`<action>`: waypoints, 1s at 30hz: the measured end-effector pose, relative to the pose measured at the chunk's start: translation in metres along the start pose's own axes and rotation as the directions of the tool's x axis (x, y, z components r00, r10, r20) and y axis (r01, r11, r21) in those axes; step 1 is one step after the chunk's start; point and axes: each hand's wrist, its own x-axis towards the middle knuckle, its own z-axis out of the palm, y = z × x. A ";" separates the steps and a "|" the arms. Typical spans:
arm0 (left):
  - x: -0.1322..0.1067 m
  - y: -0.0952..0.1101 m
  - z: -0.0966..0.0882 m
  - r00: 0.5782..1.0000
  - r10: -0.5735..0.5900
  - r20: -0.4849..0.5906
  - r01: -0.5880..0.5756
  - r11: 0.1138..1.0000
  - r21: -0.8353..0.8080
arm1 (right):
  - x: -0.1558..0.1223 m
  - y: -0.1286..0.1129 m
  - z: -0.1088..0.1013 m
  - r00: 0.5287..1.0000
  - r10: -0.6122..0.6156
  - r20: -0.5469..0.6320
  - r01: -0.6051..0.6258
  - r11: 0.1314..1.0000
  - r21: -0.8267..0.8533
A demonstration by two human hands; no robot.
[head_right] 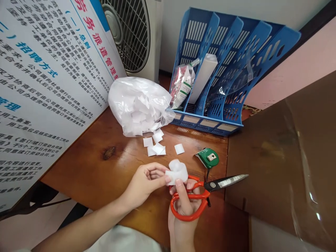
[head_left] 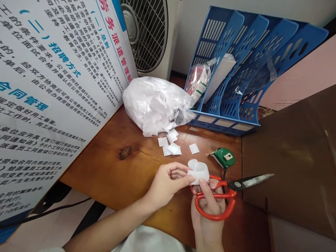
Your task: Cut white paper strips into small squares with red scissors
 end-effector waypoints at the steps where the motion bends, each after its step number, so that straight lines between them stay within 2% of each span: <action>1: -0.001 0.001 0.000 1.000 0.007 -0.014 -0.007 1.000 0.010 | 0.000 0.001 0.000 1.000 0.001 -0.012 -0.001 1.000 0.001; 5: -0.004 0.006 0.001 1.000 0.008 -0.017 -0.007 0.999 0.040 | -0.002 0.002 0.000 0.996 -0.075 -0.053 0.070 0.993 -0.091; 10: -0.004 0.009 0.001 1.000 0.002 0.004 -0.002 0.997 0.073 | -0.001 0.000 -0.001 0.984 -0.177 -0.023 0.169 0.967 -0.190; 19: -0.004 0.009 -0.003 0.999 -0.024 0.025 0.023 0.998 0.053 | -0.001 0.000 -0.002 0.983 -0.186 0.004 0.184 0.965 -0.187; 24: -0.001 0.013 -0.011 0.973 -0.158 0.167 0.157 0.987 0.017 | -0.005 0.000 0.002 0.981 -0.196 0.003 0.191 0.952 -0.240; 26: 0.001 0.014 -0.013 0.963 -0.177 0.201 0.171 0.984 0.045 | -0.005 0.001 0.003 0.981 -0.195 0.007 0.188 0.940 -0.285; 30: 0.001 0.016 -0.019 0.975 -0.171 0.139 0.148 0.975 0.165 | -0.007 0.001 -0.007 0.976 -0.217 0.005 0.198 0.882 -0.428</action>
